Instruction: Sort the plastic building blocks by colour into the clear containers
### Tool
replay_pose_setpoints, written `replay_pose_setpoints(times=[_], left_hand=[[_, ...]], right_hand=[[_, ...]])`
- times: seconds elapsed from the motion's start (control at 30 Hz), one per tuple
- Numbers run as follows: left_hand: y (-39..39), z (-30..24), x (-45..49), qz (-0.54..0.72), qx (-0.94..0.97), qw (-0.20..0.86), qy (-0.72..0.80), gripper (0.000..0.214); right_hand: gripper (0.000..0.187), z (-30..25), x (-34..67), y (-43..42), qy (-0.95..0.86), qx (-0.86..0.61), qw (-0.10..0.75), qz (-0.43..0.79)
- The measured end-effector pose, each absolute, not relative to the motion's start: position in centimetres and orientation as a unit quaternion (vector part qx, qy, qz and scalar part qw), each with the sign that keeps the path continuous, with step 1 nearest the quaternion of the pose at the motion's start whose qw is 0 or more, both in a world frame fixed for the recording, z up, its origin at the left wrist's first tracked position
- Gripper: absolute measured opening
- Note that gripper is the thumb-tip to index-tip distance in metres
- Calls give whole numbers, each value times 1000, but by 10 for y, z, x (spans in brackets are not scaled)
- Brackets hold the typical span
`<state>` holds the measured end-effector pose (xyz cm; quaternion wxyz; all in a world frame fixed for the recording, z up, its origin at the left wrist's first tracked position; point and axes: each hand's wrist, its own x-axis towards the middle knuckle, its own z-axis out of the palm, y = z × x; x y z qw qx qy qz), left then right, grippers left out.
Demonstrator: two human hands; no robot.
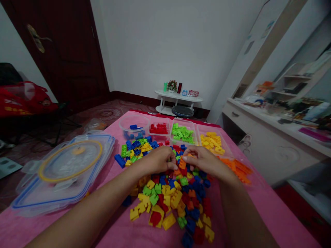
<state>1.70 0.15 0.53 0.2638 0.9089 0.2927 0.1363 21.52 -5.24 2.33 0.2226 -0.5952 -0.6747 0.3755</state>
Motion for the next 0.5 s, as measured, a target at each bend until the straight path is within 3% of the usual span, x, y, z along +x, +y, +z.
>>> replay_pose_setpoints(times=[0.13,0.27,0.5], left_hand=[[13,10,13,203,831,426,296,26],[16,10,15,260,743,554,271,30],[11,20,16,315,704,566,291,28]], right_hand=[[34,31,213,-54,-626,-559,303,451],[30,33,207,-57,-577,-519,376,506],[18,28,196,-52,-454,-504,491,547]])
